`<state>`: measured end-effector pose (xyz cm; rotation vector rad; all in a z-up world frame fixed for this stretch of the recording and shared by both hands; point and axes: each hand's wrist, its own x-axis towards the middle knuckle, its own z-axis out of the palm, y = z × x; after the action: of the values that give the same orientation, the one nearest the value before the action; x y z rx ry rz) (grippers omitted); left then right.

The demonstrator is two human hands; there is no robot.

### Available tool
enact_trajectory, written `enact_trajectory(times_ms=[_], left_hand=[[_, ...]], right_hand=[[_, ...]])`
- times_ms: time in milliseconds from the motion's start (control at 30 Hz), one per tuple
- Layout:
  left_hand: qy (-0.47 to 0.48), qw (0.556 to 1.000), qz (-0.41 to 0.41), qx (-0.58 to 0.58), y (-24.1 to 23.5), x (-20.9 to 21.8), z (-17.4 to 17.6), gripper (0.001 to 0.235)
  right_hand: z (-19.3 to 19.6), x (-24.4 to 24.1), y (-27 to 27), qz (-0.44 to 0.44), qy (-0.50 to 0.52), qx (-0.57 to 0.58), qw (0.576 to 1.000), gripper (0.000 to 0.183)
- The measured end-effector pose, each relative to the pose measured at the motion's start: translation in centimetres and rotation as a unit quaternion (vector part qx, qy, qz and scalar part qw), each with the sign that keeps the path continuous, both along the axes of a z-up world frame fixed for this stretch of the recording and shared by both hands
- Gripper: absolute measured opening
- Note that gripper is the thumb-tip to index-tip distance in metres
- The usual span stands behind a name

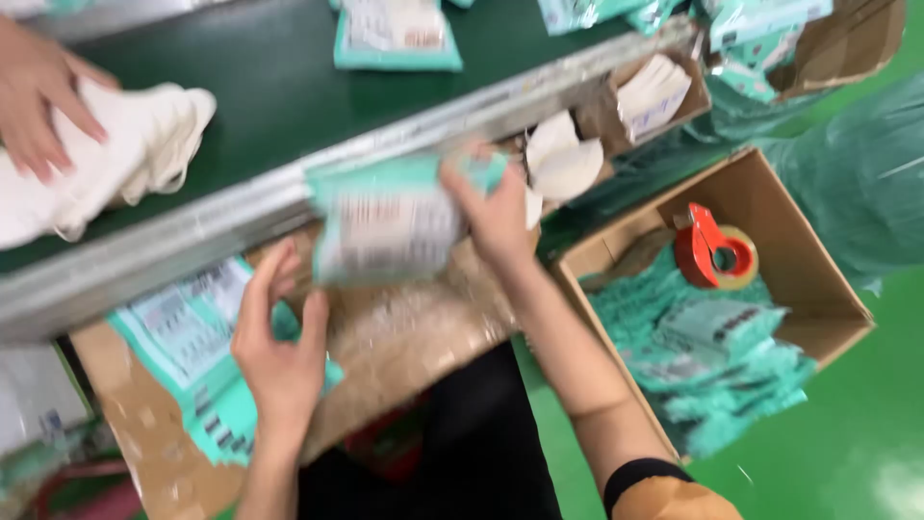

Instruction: The recorder is packing multiple face masks into individual retail pouches and placing them onto a conveyor belt.

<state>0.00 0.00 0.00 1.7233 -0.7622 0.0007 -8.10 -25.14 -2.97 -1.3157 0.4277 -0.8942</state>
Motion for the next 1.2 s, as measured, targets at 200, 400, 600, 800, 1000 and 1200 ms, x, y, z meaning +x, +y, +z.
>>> enact_trajectory(times_ms=[200, 400, 600, 800, 1000, 1200], left_hand=[[-0.215, 0.975, 0.015, 0.049, -12.2, 11.1, -1.5, 0.061], [-0.084, 0.991, -0.071, -0.072, -19.2, 14.2, 4.7, 0.063], [0.028, 0.988, -0.108, -0.105, -21.7, 14.6, 5.7, 0.015], [-0.224, 0.967, -0.1, -0.075, -19.4, 11.0, 11.4, 0.005], [-0.303, 0.945, -0.109, -0.054, -17.8, 9.7, 11.8, 0.007], [-0.322, 0.935, -0.15, 0.017, -15.9, 9.5, 12.8, 0.01]], right_hand=[[3.2, 11.8, -15.8, 0.049, -0.124, 0.165, 0.977, 0.027], [6.6, 9.4, -14.7, 0.049, 0.001, 0.014, 0.999, 0.024], [9.1, 6.5, -13.3, 0.064, 0.048, -0.101, 0.992, 0.013], [13.3, 5.3, -11.9, 0.112, 0.038, -0.399, 0.909, 0.014], [11.6, 6.3, -9.5, 0.105, 0.009, -0.422, 0.901, 0.017], [11.9, 6.4, -8.1, 0.246, -0.029, -0.327, 0.912, 0.014]])
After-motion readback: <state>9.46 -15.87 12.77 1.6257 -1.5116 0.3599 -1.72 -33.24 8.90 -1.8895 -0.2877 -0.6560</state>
